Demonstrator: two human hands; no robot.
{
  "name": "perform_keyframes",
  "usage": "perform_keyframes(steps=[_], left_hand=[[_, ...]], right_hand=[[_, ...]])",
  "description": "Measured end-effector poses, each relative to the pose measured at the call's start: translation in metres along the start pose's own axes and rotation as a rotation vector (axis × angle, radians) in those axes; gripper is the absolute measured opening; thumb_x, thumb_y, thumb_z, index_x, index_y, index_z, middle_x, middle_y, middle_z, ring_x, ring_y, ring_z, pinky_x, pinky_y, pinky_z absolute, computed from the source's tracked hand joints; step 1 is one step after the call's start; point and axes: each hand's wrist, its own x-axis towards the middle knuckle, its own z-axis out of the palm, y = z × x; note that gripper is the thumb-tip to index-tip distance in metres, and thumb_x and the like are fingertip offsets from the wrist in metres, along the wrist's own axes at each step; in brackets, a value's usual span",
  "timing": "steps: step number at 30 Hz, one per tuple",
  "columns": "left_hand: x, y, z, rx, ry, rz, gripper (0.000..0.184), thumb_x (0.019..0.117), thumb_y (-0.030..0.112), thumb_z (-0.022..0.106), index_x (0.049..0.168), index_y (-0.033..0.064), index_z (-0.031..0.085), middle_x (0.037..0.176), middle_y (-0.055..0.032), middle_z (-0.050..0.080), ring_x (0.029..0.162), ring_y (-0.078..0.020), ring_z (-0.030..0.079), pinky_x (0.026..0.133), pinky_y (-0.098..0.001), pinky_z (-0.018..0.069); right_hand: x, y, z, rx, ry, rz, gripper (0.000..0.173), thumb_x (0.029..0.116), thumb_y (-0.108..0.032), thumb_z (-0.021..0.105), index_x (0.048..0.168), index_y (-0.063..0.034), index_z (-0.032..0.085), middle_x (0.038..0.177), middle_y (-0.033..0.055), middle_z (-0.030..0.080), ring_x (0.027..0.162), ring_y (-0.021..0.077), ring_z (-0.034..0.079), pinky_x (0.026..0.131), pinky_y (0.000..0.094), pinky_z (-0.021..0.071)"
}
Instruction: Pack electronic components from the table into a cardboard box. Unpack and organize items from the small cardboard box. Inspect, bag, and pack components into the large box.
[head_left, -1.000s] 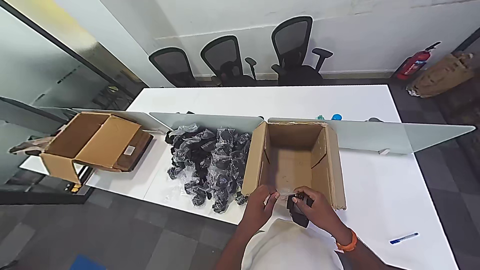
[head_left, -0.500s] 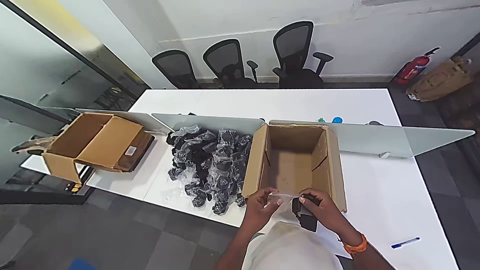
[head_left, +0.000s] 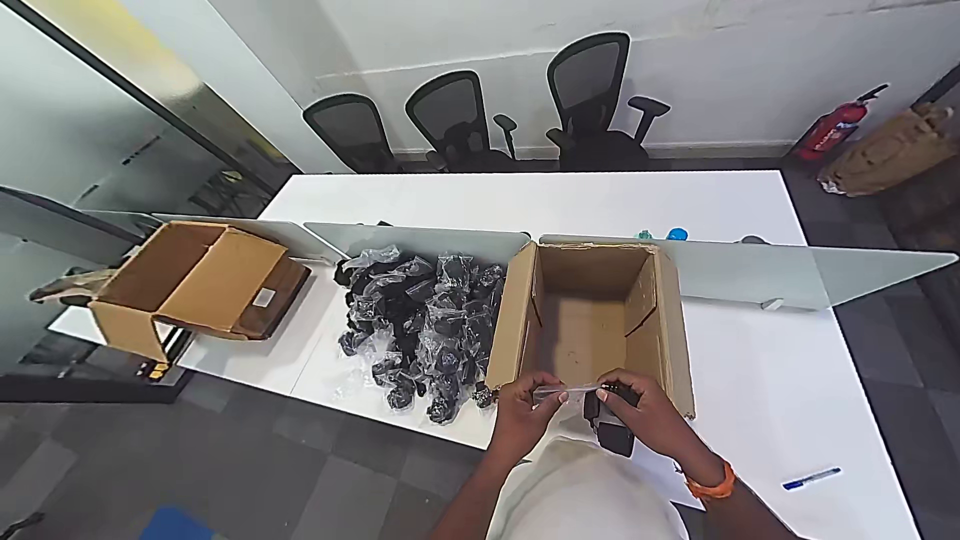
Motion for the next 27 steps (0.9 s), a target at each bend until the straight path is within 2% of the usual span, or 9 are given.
perform_keyframes(steps=[3, 8, 12, 16, 18, 24, 27], left_hand=[[0.000, -0.001, 0.001, 0.020, 0.045, 0.013, 0.020, 0.0846, -0.005, 0.078, 0.103, -0.0040, 0.071, 0.097, -0.0101, 0.077, 0.086, -0.0174, 0.075, 0.080, -0.0338, 0.0643], [0.002, -0.007, 0.002, 0.014, 0.074, 0.046, 0.020, 0.0848, -0.004, 0.078, 0.103, -0.0041, 0.069, 0.096, -0.0110, 0.075, 0.087, -0.0189, 0.074, 0.082, -0.0363, 0.0638], [0.002, -0.009, 0.002, 0.028, 0.082, 0.039, 0.016, 0.0856, -0.003, 0.077, 0.100, -0.0034, 0.069, 0.094, -0.0107, 0.075, 0.085, -0.0182, 0.074, 0.079, -0.0355, 0.0640], [0.002, -0.006, -0.003, 0.004, 0.066, -0.003, 0.016, 0.0887, -0.004, 0.074, 0.105, -0.0047, 0.071, 0.097, -0.0109, 0.077, 0.079, -0.0156, 0.074, 0.074, -0.0317, 0.0637], [0.003, -0.006, -0.007, -0.014, 0.075, -0.014, 0.015, 0.0898, -0.005, 0.072, 0.105, -0.0054, 0.071, 0.097, -0.0108, 0.077, 0.081, -0.0159, 0.074, 0.077, -0.0323, 0.0638], [0.003, -0.012, -0.007, 0.007, 0.196, 0.030, 0.018, 0.0840, -0.007, 0.075, 0.100, -0.0036, 0.067, 0.089, -0.0092, 0.074, 0.078, -0.0168, 0.073, 0.076, -0.0330, 0.0636], [0.004, -0.012, -0.005, -0.004, 0.247, 0.032, 0.020, 0.0830, -0.009, 0.074, 0.100, -0.0030, 0.065, 0.086, -0.0083, 0.073, 0.075, -0.0155, 0.072, 0.072, -0.0310, 0.0626]], right_hand=[[0.000, 0.000, 0.002, 0.033, -0.013, 0.002, 0.015, 0.0984, -0.024, 0.065, 0.106, -0.0129, 0.073, 0.087, -0.0020, 0.071, 0.076, 0.0071, 0.066, 0.068, 0.0251, 0.0559], [0.000, 0.001, 0.004, 0.054, -0.024, -0.021, 0.016, 0.0983, -0.024, 0.066, 0.106, -0.0121, 0.073, 0.089, -0.0010, 0.071, 0.076, 0.0081, 0.066, 0.069, 0.0260, 0.0570], [0.000, 0.003, 0.004, 0.042, -0.024, -0.014, 0.016, 0.0988, -0.025, 0.066, 0.106, -0.0124, 0.072, 0.089, -0.0017, 0.070, 0.076, 0.0071, 0.065, 0.068, 0.0252, 0.0559], [0.003, 0.005, -0.001, 0.028, 0.005, 0.027, 0.018, 0.0985, -0.026, 0.065, 0.107, -0.0128, 0.073, 0.090, -0.0014, 0.072, 0.079, 0.0074, 0.067, 0.072, 0.0261, 0.0571], [0.004, 0.007, -0.005, 0.012, 0.017, 0.034, 0.018, 0.0985, -0.026, 0.065, 0.107, -0.0131, 0.073, 0.091, -0.0018, 0.071, 0.079, 0.0071, 0.067, 0.072, 0.0264, 0.0571], [0.005, 0.006, -0.006, 0.030, 0.005, 0.028, 0.018, 0.0984, -0.026, 0.065, 0.107, -0.0137, 0.074, 0.090, -0.0016, 0.072, 0.079, 0.0079, 0.068, 0.071, 0.0268, 0.0574], [0.006, 0.004, -0.004, 0.063, 0.014, 0.010, 0.017, 0.0982, -0.024, 0.066, 0.107, -0.0125, 0.074, 0.089, -0.0007, 0.072, 0.077, 0.0089, 0.067, 0.070, 0.0268, 0.0574]])
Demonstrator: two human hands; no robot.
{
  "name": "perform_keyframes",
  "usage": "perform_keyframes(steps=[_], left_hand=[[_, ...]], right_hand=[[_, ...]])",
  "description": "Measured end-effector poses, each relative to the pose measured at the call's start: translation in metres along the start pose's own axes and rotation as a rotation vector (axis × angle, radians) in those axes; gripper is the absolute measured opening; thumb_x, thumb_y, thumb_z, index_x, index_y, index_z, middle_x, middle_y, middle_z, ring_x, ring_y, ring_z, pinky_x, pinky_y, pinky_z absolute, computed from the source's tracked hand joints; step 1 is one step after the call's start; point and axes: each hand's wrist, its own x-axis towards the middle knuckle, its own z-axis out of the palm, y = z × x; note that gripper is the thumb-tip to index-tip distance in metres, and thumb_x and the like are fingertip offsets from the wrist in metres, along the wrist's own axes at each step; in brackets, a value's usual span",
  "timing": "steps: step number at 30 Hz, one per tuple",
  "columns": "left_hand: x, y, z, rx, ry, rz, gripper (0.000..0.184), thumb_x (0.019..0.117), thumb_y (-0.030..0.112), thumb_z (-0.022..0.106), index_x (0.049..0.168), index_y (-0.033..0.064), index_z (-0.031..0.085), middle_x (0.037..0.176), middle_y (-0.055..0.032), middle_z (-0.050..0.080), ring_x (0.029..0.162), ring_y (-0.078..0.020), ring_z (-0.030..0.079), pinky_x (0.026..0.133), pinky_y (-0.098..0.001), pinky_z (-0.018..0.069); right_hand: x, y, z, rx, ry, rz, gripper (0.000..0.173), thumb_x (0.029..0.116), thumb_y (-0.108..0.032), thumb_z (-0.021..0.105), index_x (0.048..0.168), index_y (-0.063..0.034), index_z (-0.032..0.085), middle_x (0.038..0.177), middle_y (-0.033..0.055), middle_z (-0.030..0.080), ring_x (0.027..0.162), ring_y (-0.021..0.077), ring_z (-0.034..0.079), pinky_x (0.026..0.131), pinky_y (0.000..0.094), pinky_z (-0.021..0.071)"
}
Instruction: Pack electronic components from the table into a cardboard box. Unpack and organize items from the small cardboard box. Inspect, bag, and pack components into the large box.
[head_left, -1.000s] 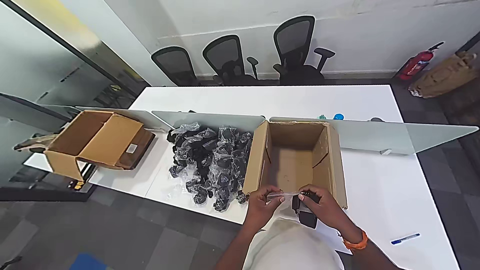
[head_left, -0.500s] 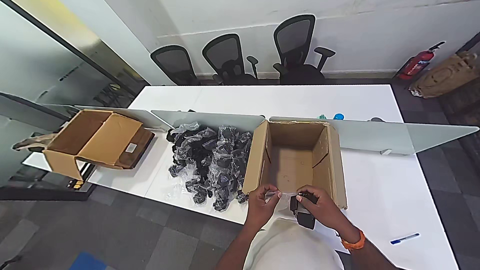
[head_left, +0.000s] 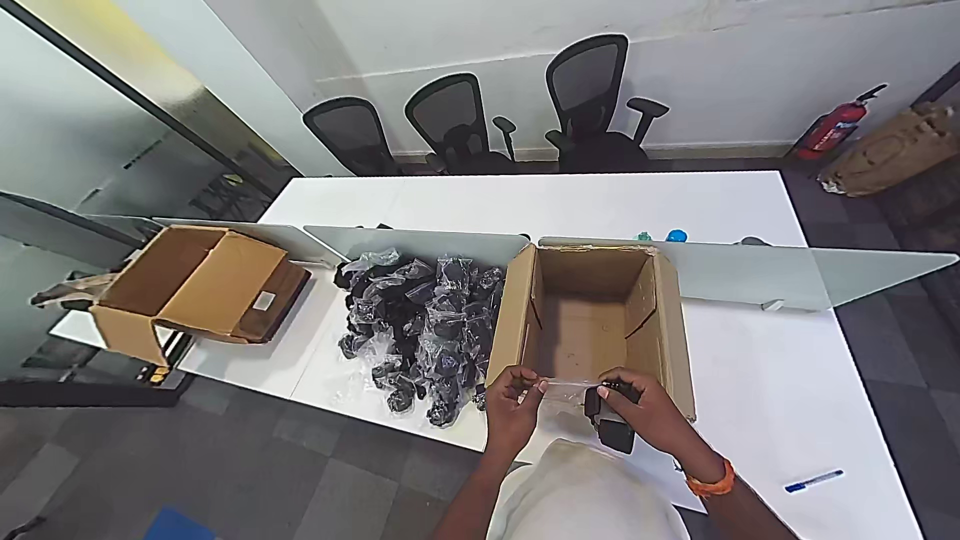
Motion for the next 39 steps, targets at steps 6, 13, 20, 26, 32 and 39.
perform_keyframes(steps=[6, 13, 20, 26, 32, 39], left_hand=[[0.009, 0.008, -0.011, 0.369, -0.312, 0.197, 0.029, 0.0883, 0.010, 0.077, 0.114, -0.0006, 0.070, 0.132, -0.0131, 0.067, 0.122, -0.0228, 0.065, 0.105, -0.0434, 0.0552], [0.007, 0.020, 0.015, 0.833, -0.542, 0.312, 0.016, 0.0971, 0.019, 0.068, 0.109, 0.0089, 0.073, 0.108, -0.0037, 0.074, 0.107, -0.0188, 0.069, 0.102, -0.0410, 0.0526], [0.008, 0.015, 0.016, 0.626, -0.415, 0.166, 0.006, 0.0921, 0.006, 0.067, 0.093, 0.0068, 0.073, 0.091, -0.0032, 0.075, 0.089, -0.0119, 0.072, 0.086, -0.0324, 0.0601], [0.008, 0.016, 0.017, 0.552, -0.425, 0.087, 0.006, 0.0871, 0.003, 0.068, 0.090, 0.0065, 0.072, 0.087, -0.0024, 0.074, 0.083, -0.0092, 0.071, 0.080, -0.0311, 0.0609], [0.012, 0.017, 0.023, 0.554, -0.616, 0.163, 0.010, 0.0943, 0.008, 0.068, 0.102, 0.0058, 0.074, 0.102, -0.0050, 0.074, 0.101, -0.0133, 0.070, 0.095, -0.0338, 0.0573], [0.013, 0.016, 0.033, 0.557, -0.532, 0.147, 0.011, 0.0864, 0.000, 0.062, 0.087, 0.0078, 0.069, 0.090, -0.0026, 0.073, 0.089, -0.0141, 0.069, 0.083, -0.0333, 0.0578]], right_hand=[[0.000, -0.003, -0.003, -0.161, -0.026, 0.071, 0.021, 0.0981, -0.033, 0.064, 0.108, -0.0178, 0.073, 0.090, -0.0044, 0.071, 0.080, 0.0058, 0.067, 0.072, 0.0281, 0.0571], [0.001, -0.013, 0.013, -0.441, -0.105, 0.028, 0.028, 0.0982, -0.042, 0.059, 0.110, -0.0216, 0.073, 0.093, -0.0037, 0.073, 0.085, 0.0076, 0.069, 0.077, 0.0362, 0.0582], [-0.004, -0.009, 0.016, -0.477, -0.011, -0.029, 0.038, 0.0990, -0.046, 0.059, 0.127, -0.0220, 0.067, 0.100, -0.0003, 0.073, 0.087, 0.0120, 0.069, 0.077, 0.0395, 0.0587], [-0.011, 0.003, 0.026, -0.428, 0.121, -0.157, 0.023, 0.0978, -0.033, 0.061, 0.109, -0.0167, 0.072, 0.100, -0.0032, 0.072, 0.085, 0.0066, 0.068, 0.074, 0.0312, 0.0586], [-0.013, 0.004, 0.029, -0.506, 0.113, -0.205, 0.017, 0.0965, -0.026, 0.060, 0.105, -0.0157, 0.071, 0.096, -0.0008, 0.070, 0.079, 0.0087, 0.067, 0.067, 0.0314, 0.0579], [-0.015, 0.003, 0.030, -0.438, 0.152, -0.216, 0.022, 0.0982, -0.029, 0.062, 0.114, -0.0159, 0.069, 0.102, -0.0018, 0.072, 0.083, 0.0062, 0.068, 0.072, 0.0298, 0.0598]])
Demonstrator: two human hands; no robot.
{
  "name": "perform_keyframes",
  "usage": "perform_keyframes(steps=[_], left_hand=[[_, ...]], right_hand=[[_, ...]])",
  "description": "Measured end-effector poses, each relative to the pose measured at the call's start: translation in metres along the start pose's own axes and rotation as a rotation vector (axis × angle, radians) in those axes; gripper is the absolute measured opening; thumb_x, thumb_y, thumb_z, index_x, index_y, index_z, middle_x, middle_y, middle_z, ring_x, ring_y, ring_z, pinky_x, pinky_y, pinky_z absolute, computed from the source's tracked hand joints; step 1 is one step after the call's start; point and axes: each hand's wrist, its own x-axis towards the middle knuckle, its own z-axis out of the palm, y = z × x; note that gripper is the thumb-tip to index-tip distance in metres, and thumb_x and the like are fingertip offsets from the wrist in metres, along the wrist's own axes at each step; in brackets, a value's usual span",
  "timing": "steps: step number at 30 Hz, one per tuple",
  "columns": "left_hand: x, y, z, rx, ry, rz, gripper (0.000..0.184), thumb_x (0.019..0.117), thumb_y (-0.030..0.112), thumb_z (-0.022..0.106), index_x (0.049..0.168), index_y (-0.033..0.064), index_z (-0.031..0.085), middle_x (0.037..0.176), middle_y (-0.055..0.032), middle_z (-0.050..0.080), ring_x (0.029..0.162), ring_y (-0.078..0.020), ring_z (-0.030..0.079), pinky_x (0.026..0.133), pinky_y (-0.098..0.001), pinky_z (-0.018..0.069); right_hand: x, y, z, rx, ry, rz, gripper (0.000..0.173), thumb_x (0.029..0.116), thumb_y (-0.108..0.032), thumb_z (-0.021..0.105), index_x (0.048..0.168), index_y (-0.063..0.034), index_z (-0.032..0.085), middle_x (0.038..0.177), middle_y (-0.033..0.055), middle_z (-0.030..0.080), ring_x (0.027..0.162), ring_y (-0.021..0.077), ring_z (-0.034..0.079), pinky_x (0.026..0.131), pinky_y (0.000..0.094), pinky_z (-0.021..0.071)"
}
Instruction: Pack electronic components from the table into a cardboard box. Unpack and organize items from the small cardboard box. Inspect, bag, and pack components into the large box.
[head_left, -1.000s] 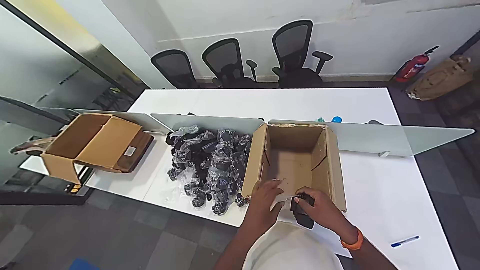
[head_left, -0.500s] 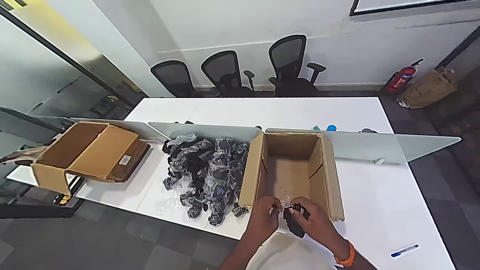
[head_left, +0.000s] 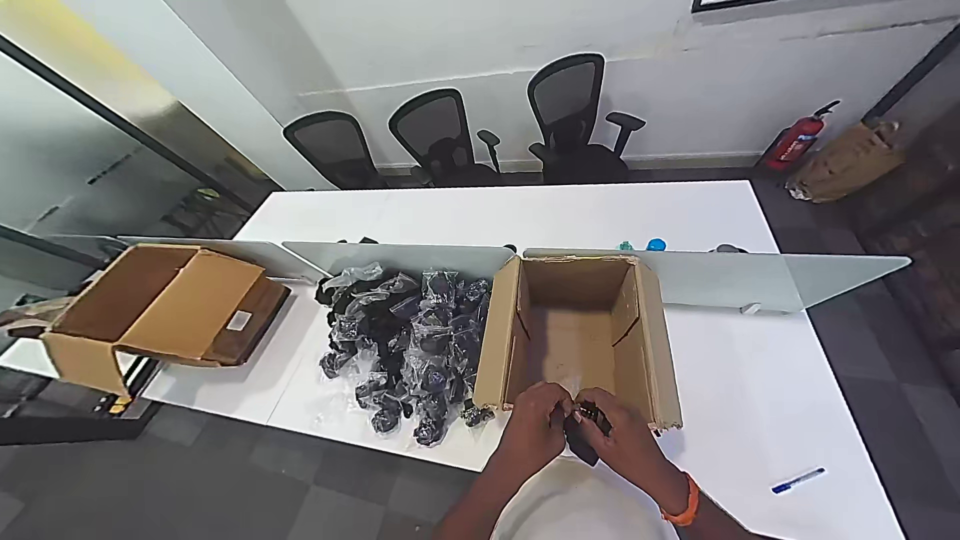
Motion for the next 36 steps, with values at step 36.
perform_keyframes(steps=[36], left_hand=[[-0.024, -0.083, 0.050, 0.022, 0.005, -0.040, 0.026, 0.0953, 0.011, 0.064, 0.120, 0.0018, 0.068, 0.125, -0.0105, 0.069, 0.118, -0.0174, 0.066, 0.103, -0.0365, 0.0546]], right_hand=[[-0.014, 0.293, -0.108, 1.073, 0.876, 1.047, 0.028, 0.1075, -0.042, 0.044, 0.119, -0.0182, 0.055, 0.082, 0.0009, 0.054, 0.049, 0.0066, 0.042, 0.041, 0.0200, 0.0340]])
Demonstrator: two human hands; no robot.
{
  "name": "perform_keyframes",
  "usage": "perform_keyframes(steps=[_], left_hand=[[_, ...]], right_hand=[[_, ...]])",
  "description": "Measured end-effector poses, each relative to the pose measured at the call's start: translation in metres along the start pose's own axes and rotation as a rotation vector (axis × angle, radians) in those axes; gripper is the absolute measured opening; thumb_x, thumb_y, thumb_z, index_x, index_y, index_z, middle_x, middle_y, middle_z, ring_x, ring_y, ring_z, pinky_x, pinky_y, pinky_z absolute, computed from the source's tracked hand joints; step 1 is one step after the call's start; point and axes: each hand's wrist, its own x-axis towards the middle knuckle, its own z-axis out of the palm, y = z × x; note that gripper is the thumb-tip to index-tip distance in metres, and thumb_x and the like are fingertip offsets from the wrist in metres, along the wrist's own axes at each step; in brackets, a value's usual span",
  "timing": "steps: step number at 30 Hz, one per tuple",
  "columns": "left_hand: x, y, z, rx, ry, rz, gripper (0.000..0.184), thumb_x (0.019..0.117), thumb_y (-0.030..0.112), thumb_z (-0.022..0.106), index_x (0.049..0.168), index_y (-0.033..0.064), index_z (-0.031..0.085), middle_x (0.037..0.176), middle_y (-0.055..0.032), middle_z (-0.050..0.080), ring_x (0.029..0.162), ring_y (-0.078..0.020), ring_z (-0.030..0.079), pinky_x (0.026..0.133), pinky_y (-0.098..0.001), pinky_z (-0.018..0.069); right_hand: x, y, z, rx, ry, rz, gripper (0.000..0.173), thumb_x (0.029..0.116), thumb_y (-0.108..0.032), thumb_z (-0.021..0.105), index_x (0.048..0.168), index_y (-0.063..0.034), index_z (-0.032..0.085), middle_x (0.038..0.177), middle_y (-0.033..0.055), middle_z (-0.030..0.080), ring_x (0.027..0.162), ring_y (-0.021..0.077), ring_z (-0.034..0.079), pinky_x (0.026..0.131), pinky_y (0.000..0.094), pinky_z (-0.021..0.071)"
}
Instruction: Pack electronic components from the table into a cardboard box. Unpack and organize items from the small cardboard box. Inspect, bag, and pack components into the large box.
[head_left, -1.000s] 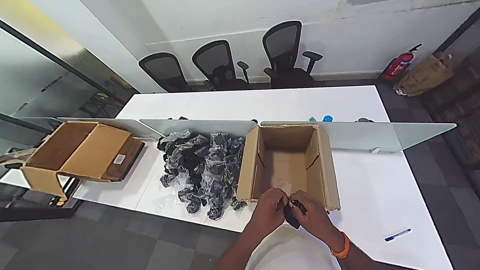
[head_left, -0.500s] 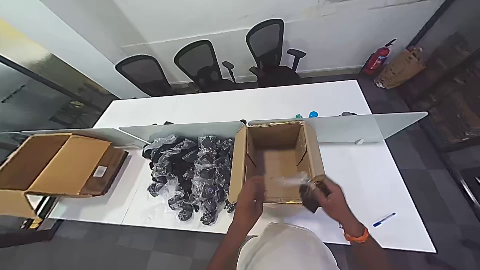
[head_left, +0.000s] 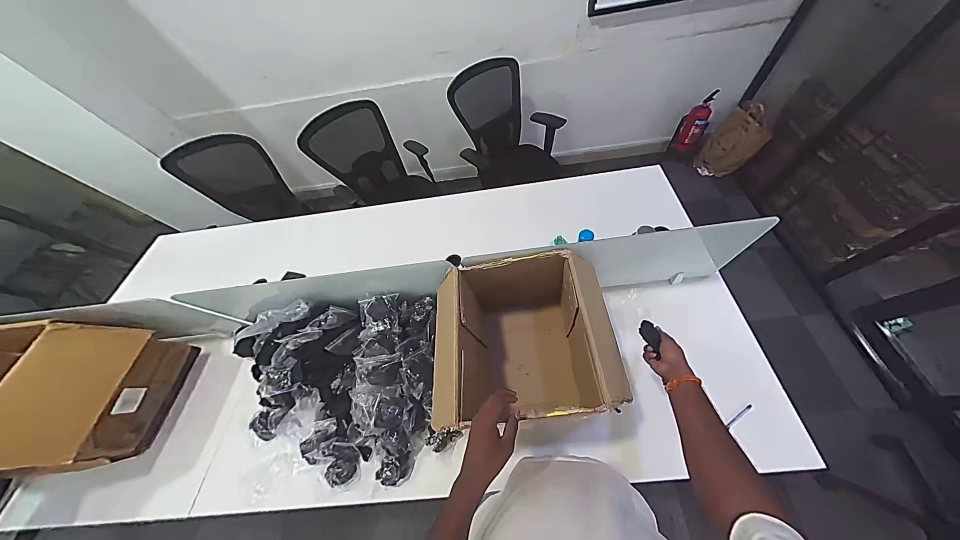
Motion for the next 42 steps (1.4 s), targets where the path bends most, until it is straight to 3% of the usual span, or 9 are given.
perform_keyframes(steps=[7, 10, 14, 18, 25, 31, 36, 39, 42], left_hand=[[-0.002, -0.005, 0.002, -0.167, 0.015, -0.165, 0.026, 0.0959, 0.015, 0.067, 0.119, 0.0034, 0.068, 0.122, -0.0073, 0.070, 0.113, -0.0133, 0.068, 0.096, -0.0329, 0.0592], [0.001, 0.008, 0.002, -0.362, 0.020, -0.154, 0.025, 0.0946, 0.011, 0.069, 0.117, 0.0009, 0.068, 0.118, -0.0084, 0.072, 0.107, -0.0158, 0.071, 0.093, -0.0350, 0.0616], [0.008, 0.047, 0.000, -0.701, -0.204, -0.132, 0.048, 0.0947, 0.016, 0.071, 0.134, -0.0055, 0.053, 0.127, -0.0167, 0.067, 0.108, -0.0267, 0.071, 0.091, -0.0432, 0.0620], [0.012, 0.071, -0.005, -0.781, -0.301, -0.171, 0.080, 0.0872, 0.011, 0.081, 0.150, -0.0015, 0.033, 0.129, -0.0162, 0.065, 0.107, -0.0271, 0.071, 0.087, -0.0441, 0.0639], [-0.013, 0.056, -0.019, -1.091, -0.144, -0.213, 0.060, 0.0910, -0.007, 0.064, 0.144, -0.0063, 0.036, 0.127, -0.0198, 0.064, 0.109, -0.0278, 0.070, 0.094, -0.0460, 0.0589], [-0.025, 0.050, -0.019, -0.959, -0.051, -0.199, 0.089, 0.0738, -0.011, 0.080, 0.148, 0.0016, 0.032, 0.116, -0.0162, 0.065, 0.101, -0.0280, 0.071, 0.087, -0.0457, 0.0627], [-0.031, 0.048, -0.018, -0.772, -0.079, -0.198, 0.066, 0.0851, 0.006, 0.080, 0.141, -0.0014, 0.046, 0.121, -0.0152, 0.066, 0.104, -0.0228, 0.070, 0.091, -0.0403, 0.0614], [-0.031, 0.043, -0.015, -0.758, -0.057, -0.168, 0.056, 0.0850, 0.001, 0.077, 0.135, -0.0026, 0.051, 0.127, -0.0152, 0.065, 0.111, -0.0241, 0.069, 0.095, -0.0417, 0.0600], [-0.030, 0.040, -0.016, -0.787, -0.029, -0.202, 0.054, 0.0807, -0.007, 0.075, 0.131, -0.0032, 0.056, 0.124, -0.0148, 0.067, 0.109, -0.0241, 0.069, 0.095, -0.0419, 0.0599]], right_hand=[[-0.078, 0.000, 0.016, -0.098, -0.185, -0.353, 0.039, 0.1105, -0.035, 0.038, 0.115, -0.0090, 0.066, 0.087, 0.0035, 0.069, 0.058, 0.0094, 0.056, 0.045, 0.0238, 0.0413], [-0.143, -0.004, 0.034, -0.232, -0.504, -0.604, 0.039, 0.1073, -0.029, 0.041, 0.118, -0.0026, 0.067, 0.096, 0.0069, 0.072, 0.082, 0.0160, 0.069, 0.071, 0.0329, 0.0604], [-0.207, 0.026, 0.066, -0.444, -0.856, -0.821, 0.028, 0.1043, -0.026, 0.053, 0.115, -0.0067, 0.070, 0.108, 0.0022, 0.072, 0.095, 0.0103, 0.068, 0.084, 0.0294, 0.0587], [-0.248, 0.070, 0.093, -0.443, -0.886, -0.802, 0.022, 0.1004, -0.015, 0.057, 0.116, -0.0025, 0.067, 0.100, 0.0027, 0.072, 0.087, 0.0078, 0.068, 0.077, 0.0244, 0.0588], [-0.261, 0.077, 0.105, -0.455, -1.236, -0.552, 0.075, 0.0962, -0.051, 0.064, 0.147, -0.0011, 0.042, 0.133, 0.0105, 0.059, 0.117, 0.0178, 0.062, 0.096, 0.0341, 0.0562], [-0.261, 0.077, 0.107, -0.588, -1.177, -0.415, 0.038, 0.0920, -0.016, 0.074, 0.125, -0.0074, 0.057, 0.115, 0.0062, 0.066, 0.062, 0.0087, 0.060, 0.055, 0.0252, 0.0547], [-0.261, 0.081, 0.104, -0.663, -1.143, -0.363, 0.020, 0.0954, -0.019, 0.072, 0.110, -0.0074, 0.066, 0.092, 0.0034, 0.071, 0.060, 0.0089, 0.059, 0.055, 0.0244, 0.0530], [-0.258, 0.079, 0.101, -0.638, -1.068, -0.323, 0.027, 0.1049, -0.021, 0.047, 0.110, -0.0074, 0.069, 0.072, -0.0016, 0.060, 0.050, 0.0055, 0.046, 0.046, 0.0218, 0.0390], [-0.252, 0.068, 0.098, -0.542, -0.967, -0.135, 0.039, 0.0972, -0.015, 0.033, 0.108, -0.0061, 0.069, 0.093, 0.0076, 0.071, 0.053, 0.0070, 0.052, 0.048, 0.0218, 0.0439]])
